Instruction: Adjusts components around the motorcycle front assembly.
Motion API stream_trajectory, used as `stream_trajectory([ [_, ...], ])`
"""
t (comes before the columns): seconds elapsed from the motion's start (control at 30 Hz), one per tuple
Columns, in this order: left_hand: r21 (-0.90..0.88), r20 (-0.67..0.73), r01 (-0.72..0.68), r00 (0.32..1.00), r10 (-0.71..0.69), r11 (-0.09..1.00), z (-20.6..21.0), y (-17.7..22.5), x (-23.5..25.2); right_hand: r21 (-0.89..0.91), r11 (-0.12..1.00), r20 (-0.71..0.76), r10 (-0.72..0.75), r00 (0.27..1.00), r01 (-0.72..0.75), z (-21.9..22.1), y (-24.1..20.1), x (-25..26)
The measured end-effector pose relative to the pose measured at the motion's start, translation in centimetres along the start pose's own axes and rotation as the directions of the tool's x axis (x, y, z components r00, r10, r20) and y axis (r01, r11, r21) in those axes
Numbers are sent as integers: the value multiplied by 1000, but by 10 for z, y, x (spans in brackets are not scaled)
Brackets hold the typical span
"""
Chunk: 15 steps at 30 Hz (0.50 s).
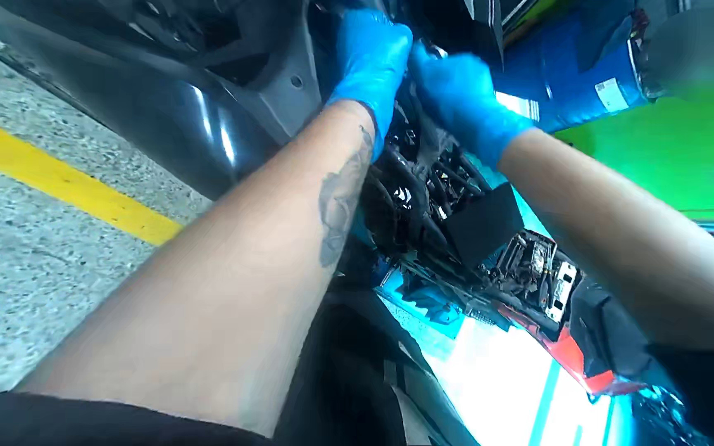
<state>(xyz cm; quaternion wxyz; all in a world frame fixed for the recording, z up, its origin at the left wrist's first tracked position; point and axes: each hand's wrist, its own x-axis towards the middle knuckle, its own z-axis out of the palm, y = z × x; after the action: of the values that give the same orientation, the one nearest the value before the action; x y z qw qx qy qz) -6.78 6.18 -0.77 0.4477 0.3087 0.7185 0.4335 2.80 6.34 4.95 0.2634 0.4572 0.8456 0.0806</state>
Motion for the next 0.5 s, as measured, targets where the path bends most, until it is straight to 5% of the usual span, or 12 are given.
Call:
stream_trajectory([
  [0.1,37,-15,14,1000,-13,999,3,1,-3,15,995,0,96,995,-96,-1,-7,6],
  [0.23,-6,-4,33,999,-33,999,-4,5,-1,168,986,247,-34,968,-8,-19,-19,-25],
  [0.4,103,15,26,1000,-27,994,2,7,-10,33,993,59,108,992,-110,-4,1,2],
  [0.5,78,13,14,1000,-15,997,-6,6,-2,233,964,269,63,961,-128,-19,-23,-26],
])
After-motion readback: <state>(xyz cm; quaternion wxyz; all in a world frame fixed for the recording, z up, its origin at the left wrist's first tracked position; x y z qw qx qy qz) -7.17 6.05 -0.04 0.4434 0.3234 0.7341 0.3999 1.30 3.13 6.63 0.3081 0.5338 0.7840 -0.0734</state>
